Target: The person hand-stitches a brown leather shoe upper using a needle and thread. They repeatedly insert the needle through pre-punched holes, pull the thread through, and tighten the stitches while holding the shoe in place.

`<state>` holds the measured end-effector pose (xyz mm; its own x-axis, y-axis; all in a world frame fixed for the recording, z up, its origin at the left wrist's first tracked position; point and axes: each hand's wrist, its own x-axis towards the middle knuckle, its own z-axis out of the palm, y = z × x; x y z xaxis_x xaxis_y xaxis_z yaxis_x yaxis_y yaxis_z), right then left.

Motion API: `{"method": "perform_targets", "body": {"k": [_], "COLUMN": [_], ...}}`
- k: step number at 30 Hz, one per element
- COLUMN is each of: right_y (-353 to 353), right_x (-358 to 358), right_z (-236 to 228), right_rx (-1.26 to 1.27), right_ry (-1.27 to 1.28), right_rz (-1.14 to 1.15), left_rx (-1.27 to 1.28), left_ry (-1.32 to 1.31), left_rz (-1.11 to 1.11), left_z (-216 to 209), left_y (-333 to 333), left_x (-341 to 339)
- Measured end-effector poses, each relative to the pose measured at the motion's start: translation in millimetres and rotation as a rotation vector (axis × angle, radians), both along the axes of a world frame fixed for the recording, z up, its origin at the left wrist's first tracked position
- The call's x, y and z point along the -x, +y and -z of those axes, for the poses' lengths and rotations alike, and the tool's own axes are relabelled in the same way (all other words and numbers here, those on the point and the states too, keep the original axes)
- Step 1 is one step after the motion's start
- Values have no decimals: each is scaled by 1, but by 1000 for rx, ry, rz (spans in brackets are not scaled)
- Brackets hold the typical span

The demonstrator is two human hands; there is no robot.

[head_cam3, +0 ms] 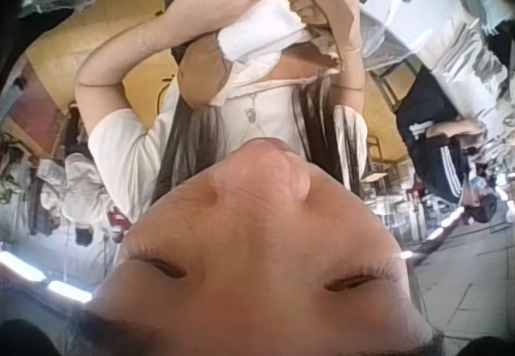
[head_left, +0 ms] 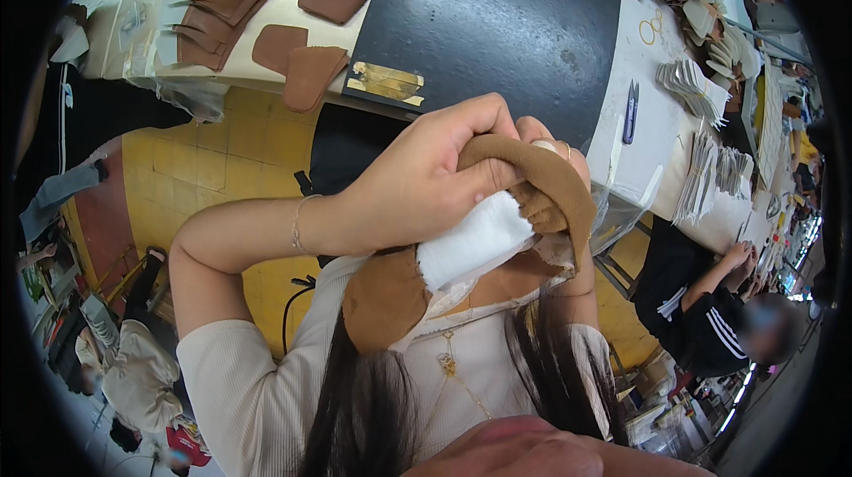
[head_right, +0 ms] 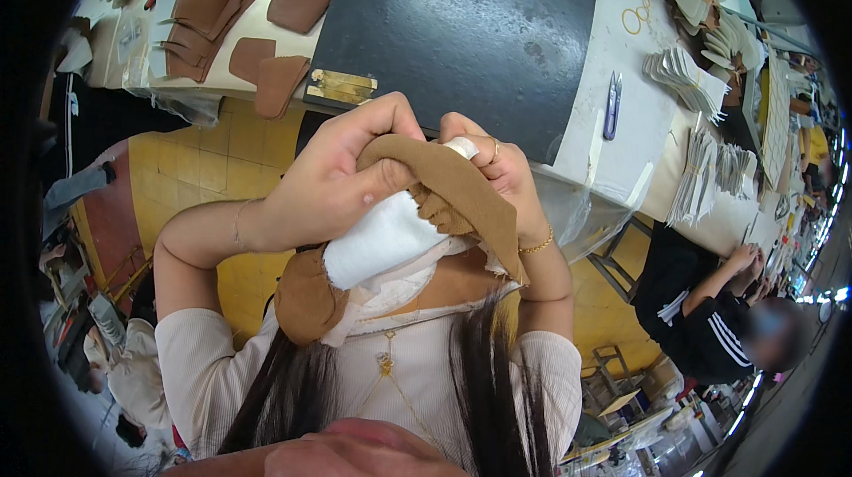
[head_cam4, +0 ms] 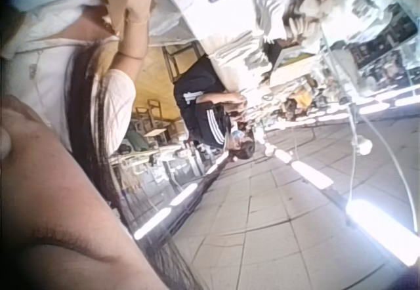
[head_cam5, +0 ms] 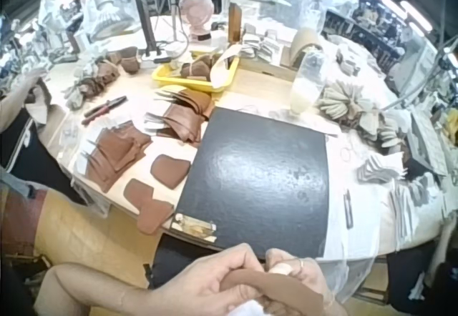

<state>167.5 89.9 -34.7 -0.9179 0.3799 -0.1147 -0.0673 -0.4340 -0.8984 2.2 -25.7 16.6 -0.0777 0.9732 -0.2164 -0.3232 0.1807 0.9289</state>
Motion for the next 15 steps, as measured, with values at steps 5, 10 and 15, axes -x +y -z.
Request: {"method": "perform_targets", "body": {"k": [5,10,15], "right_y": [10,34,21], "right_x": [-2,1,14], "right_z": [-8,-17,-12], "right_rx": [153,-212,-399], "right_ry": [-278,56,73], "right_rz": [171,410,603], "left_rx": [-100,-737,-592], "left_ry": [290,1372,1266], "left_rz": [37,-278,-257], "left_z": [-4,-30,-45], "left_y": [21,78,75], "left_x": [19,53,31]}}
